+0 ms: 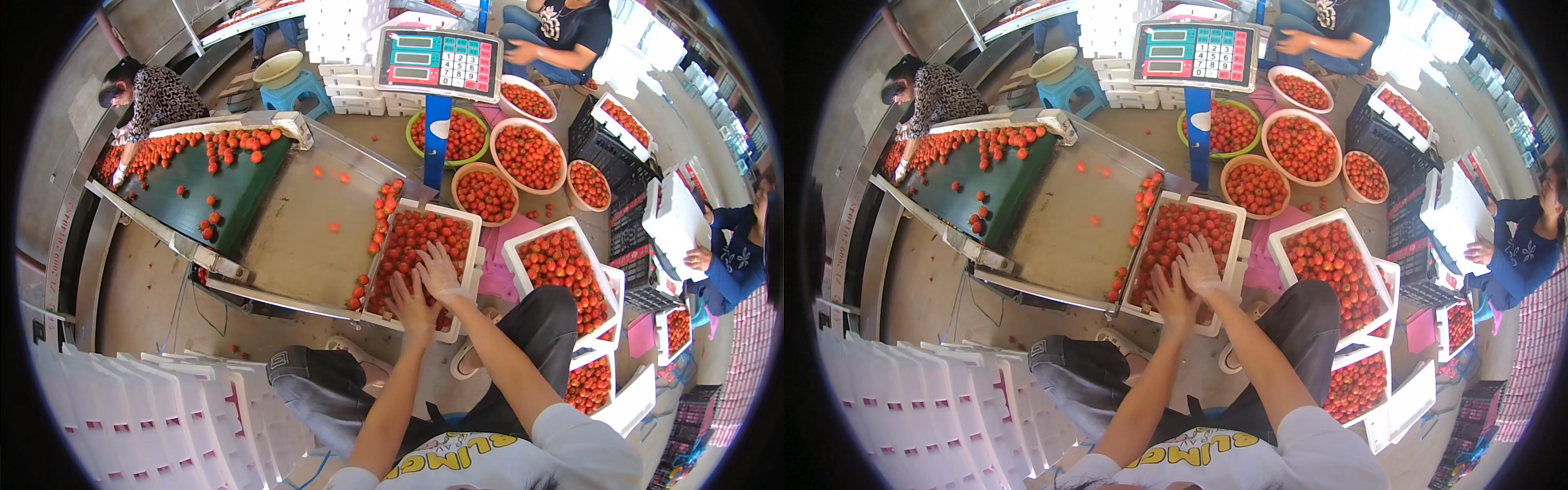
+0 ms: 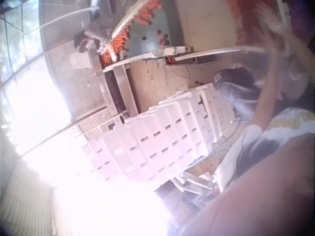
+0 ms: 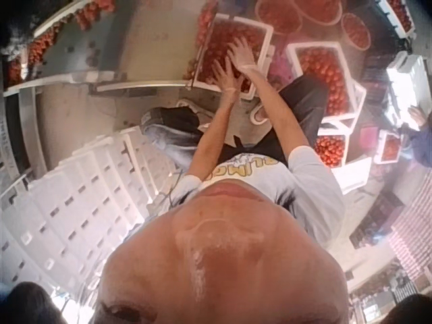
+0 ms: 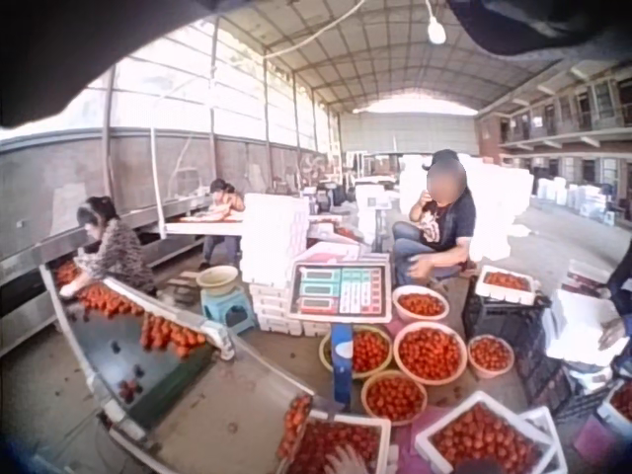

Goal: The person takes empty white trays from a stack, places them in a workspace, and then fills them by hand with small red tomatoes from a large pile.

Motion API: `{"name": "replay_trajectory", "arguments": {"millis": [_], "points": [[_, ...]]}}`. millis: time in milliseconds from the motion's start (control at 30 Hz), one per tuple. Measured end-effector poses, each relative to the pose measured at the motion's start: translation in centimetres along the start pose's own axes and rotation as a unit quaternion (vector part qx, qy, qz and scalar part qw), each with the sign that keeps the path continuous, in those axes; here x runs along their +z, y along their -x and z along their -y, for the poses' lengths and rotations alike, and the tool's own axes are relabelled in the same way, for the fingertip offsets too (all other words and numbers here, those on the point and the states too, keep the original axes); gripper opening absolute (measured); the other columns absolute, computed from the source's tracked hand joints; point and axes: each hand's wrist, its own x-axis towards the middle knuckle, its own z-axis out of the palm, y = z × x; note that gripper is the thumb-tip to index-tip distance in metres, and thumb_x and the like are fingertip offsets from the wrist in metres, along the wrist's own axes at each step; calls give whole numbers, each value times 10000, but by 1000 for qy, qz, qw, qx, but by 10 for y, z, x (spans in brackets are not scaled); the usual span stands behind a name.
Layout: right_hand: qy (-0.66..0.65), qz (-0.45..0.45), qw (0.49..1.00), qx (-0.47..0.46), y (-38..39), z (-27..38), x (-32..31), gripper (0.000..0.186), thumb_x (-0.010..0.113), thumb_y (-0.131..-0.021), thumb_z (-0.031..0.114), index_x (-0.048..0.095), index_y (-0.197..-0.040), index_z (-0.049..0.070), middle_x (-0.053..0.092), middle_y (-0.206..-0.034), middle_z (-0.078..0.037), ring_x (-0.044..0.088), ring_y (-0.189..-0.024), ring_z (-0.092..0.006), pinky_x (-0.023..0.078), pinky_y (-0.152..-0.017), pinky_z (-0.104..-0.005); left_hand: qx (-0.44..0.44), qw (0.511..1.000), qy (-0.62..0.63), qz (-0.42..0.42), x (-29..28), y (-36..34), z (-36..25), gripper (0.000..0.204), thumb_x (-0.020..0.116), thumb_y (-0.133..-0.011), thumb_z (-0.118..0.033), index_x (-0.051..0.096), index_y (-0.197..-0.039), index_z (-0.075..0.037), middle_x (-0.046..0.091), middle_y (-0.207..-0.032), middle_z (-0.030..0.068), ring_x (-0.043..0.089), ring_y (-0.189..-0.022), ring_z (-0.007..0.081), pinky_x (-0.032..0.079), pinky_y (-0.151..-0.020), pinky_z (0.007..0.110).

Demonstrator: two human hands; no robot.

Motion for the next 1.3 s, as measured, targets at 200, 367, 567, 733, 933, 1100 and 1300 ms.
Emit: {"name": "replay_trajectory", "arguments": {"millis": [200, 367, 567, 733, 933, 1100, 1300], "points": [[33, 49, 994, -90, 1, 27, -7, 492, 386, -914, 373, 442, -1315, 94, 346, -1406, -169, 251, -1335, -333, 190, -1086, -489, 23, 993, -52, -105, 17, -34, 45, 858, 693, -672, -443, 312, -1397, -187, 223, -1452, 199, 210, -1350, 340, 203, -1009, 617], [10, 41, 998, -49, -18, 33, -10, 493, 396, -910, 412, 459, -1292, 107, 372, -1394, -149, 271, -1330, -314, 180, -1059, -559, 16, 998, 26, -62, 1, -16, 33, 776, 634, -745, -439, 338, -1383, -114, 228, -1443, 217, 233, -1330, 381, 209, -1012, 600], [-159, -231, 948, 153, -17, 29, -43, 266, 534, -860, 195, 586, -1078, 51, 610, -1061, -161, 568, -1005, -324, 428, -891, -424, -8, 998, 19, -52, 2, -2, 15, 692, 560, -842, -399, 317, -1376, -31, 226, -1444, 222, 240, -1330, 368, 215, -1009, 618], [-138, -212, 944, 211, 0, 18, -46, 220, 535, -840, 140, 611, -1015, 31, 632, -998, -166, 601, -936, -314, 464, -836, -375, 15, 996, 43, -73, 3, 11, 2, 603, 554, -851, -344, 374, -1352, -61, 262, -1429, 226, 267, -1312, 384, 225, -1006, 614], [-121, -218, 960, 125, 10, 19, -34, 234, 515, -844, 108, 596, -1040, 8, 623, -1019, -183, 593, -941, -329, 457, -853, -374, -4, 998, 23, -57, 6, 15, 8, 561, 541, -857, -328, 403, -1334, -67, 263, -1435, 206, 278, -1305, 389, 232, -1015, 596], [-80, -179, 978, 72, 12, 17, -29, 288, 537, -837, 144, 578, -1097, 25, 565, -1147, -191, 531, -1063, -345, 416, -918, -399, -14, 998, 29, -61, 6, 14, 12, 543, 527, -864, -313, 408, -1331, -65, 266, -1435, 200, 276, -1306, 390, 236, -1017, 592], [80, 27, 996, 13, 22, 32, -2, 557, 452, -887, 389, 357, -1377, 140, 215, -1465, -178, 179, -1355, -359, 142, -1076, -541, -1, 998, 35, -56, 17, 16, 21, 554, 495, -878, -248, 332, -1372, -55, 261, -1433, 213, 270, -1304, 403, 243, -1024, 573]]}}
